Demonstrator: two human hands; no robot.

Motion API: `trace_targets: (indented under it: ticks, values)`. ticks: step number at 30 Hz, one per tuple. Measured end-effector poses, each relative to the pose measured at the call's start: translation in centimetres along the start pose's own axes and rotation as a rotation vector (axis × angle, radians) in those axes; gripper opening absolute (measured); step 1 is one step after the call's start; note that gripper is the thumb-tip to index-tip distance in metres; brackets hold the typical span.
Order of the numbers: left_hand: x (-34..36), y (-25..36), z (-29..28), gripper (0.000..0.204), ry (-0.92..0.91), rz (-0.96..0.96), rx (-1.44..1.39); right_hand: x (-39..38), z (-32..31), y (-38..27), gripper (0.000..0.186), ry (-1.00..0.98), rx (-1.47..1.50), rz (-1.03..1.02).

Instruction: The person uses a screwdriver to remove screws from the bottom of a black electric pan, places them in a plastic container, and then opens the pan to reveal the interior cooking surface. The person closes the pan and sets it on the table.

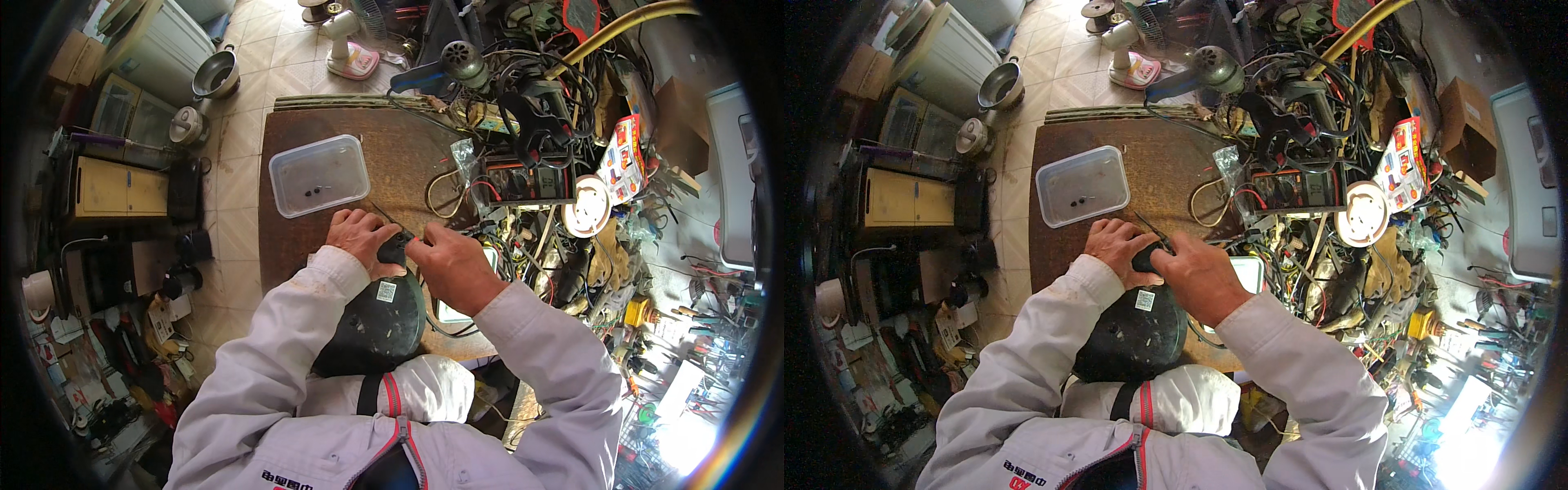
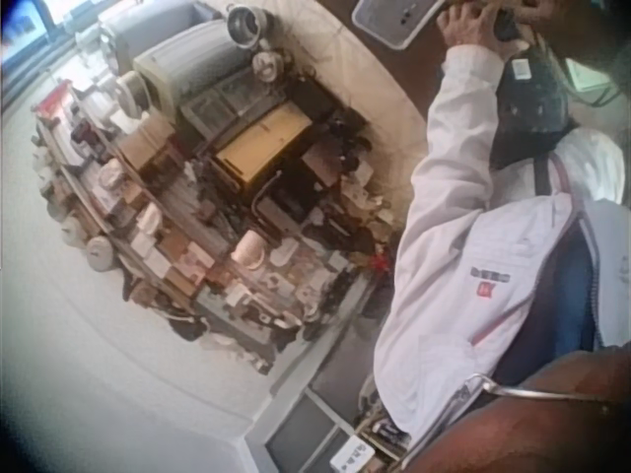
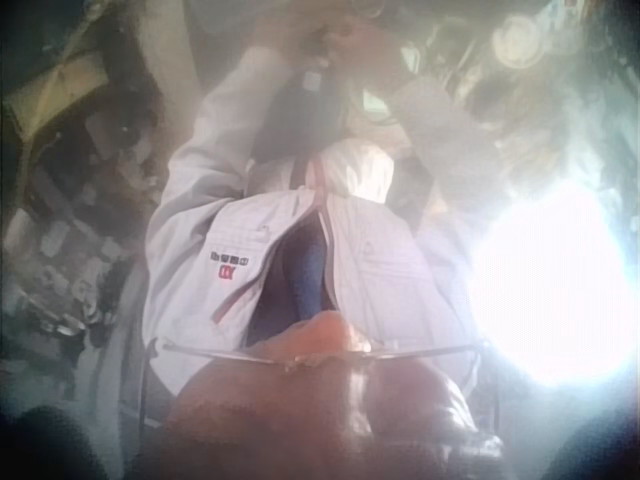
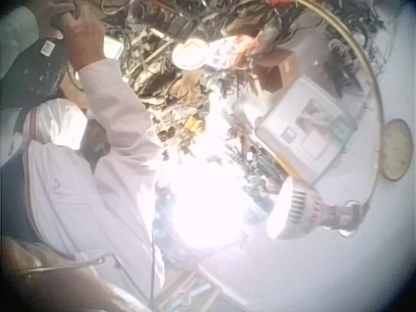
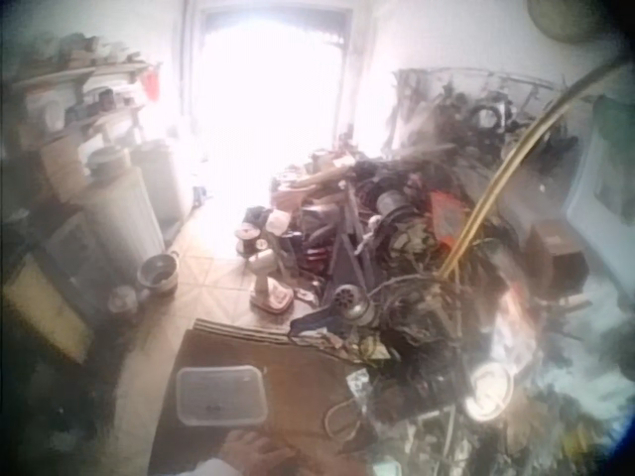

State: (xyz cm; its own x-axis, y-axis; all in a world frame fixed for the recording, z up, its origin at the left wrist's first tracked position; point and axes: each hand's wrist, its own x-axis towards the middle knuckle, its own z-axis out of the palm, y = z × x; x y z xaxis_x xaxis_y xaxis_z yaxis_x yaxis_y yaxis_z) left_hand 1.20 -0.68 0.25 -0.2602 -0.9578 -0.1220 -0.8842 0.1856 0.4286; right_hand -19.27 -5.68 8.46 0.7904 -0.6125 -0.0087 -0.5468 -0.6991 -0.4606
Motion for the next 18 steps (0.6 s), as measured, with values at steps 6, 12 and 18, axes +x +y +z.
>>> trace_targets:
  ticks: [6, 12, 18]
  values:
    - [-0.2, -0.3, 0.5, 0.076, 0.024, 0.003, 0.061, 1.6, 0.0, -1.4, 0.016, -0.090, -0.057, 0.068]
    - [-0.3, -0.5, 0.6, 0.076, 0.041, -0.001, -0.019, 1.7, -0.7, -2.2, 0.031, -0.123, -0.237, 0.137]
    - [-0.1, -0.5, 0.7, 0.077, 0.034, -0.003, -0.026, 2.0, -0.1, -2.1, 0.035, -0.016, -0.199, 0.082]
